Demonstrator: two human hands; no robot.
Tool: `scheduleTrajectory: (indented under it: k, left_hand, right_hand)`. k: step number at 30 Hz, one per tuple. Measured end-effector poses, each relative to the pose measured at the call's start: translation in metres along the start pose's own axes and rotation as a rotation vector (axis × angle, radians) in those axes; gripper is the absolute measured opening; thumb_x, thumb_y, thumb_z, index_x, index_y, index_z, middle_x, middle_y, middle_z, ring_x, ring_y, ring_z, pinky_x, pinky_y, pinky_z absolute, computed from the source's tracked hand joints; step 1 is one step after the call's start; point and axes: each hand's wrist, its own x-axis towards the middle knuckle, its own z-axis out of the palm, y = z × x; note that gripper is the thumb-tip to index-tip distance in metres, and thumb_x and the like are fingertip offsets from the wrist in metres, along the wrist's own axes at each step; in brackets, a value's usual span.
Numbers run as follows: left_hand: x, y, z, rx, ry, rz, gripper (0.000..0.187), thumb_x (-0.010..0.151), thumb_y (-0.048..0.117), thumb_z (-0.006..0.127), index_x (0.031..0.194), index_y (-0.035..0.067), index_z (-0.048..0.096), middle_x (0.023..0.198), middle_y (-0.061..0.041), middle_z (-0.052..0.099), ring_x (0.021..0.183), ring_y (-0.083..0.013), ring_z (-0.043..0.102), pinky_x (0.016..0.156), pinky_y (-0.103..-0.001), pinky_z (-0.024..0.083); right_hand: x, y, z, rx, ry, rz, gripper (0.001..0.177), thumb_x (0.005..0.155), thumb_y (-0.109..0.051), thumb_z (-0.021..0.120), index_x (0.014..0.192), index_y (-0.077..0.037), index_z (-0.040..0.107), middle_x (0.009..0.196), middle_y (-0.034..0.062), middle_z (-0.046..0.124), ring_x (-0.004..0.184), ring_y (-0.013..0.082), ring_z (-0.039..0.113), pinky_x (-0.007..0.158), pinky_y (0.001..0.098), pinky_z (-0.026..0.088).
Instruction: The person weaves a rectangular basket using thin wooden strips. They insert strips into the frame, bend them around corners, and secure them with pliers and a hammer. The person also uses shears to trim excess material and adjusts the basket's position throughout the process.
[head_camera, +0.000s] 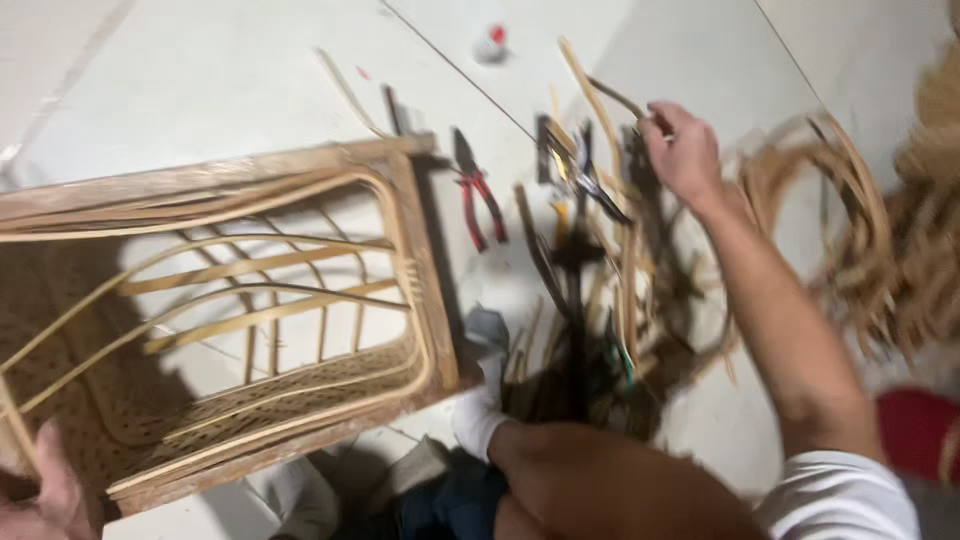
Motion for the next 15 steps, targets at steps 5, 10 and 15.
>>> scheduleTrajectory:
  k: [5, 10, 15]
  left_hand:
    - [-0.018, -0.006, -0.011, 0.079, 0.001, -0.078, 0.035, 0.102, 0.025, 0.074, 0.09, -0.005, 0.059, 0.075, -0.015, 0.062, 0.066, -0.0198, 0.058, 0.065, -0.035, 0.047]
    - [-0.014, 0.033, -0.032, 0.001, 0.022, -0.114, 0.035, 0.108, 0.026, 0.078, 0.094, -0.003, 0.064, 0.068, -0.011, 0.06, 0.06, -0.0155, 0.055, 0.058, -0.032, 0.047]
    - [-0.006, 0.067, -0.042, -0.112, 0.101, -0.006, 0.027, 0.108, 0.017, 0.074, 0.126, -0.004, 0.071, 0.081, -0.009, 0.068, 0.062, -0.0122, 0.059, 0.059, -0.032, 0.047]
  right_hand:
    - [0.068, 0.039, 0.114, -0.078, 0.138, -0.155, 0.033, 0.097, -0.012, 0.07, 0.125, 0.006, 0.068, 0.115, 0.0323, 0.066, 0.104, 0.0491, 0.061, 0.088, 0.0554, 0.051]
    - [0.104, 0.058, 0.169, -0.374, -0.048, -0.148, 0.011, 0.099, -0.005, 0.068, 0.1, 0.005, 0.064, 0.109, 0.0245, 0.063, 0.105, 0.0422, 0.06, 0.094, 0.0531, 0.047]
    - [0.097, 0.003, 0.07, -0.274, -0.076, -0.353, 0.011, 0.105, -0.007, 0.062, 0.11, 0.001, 0.058, 0.107, 0.0178, 0.064, 0.099, 0.033, 0.061, 0.092, 0.0462, 0.052]
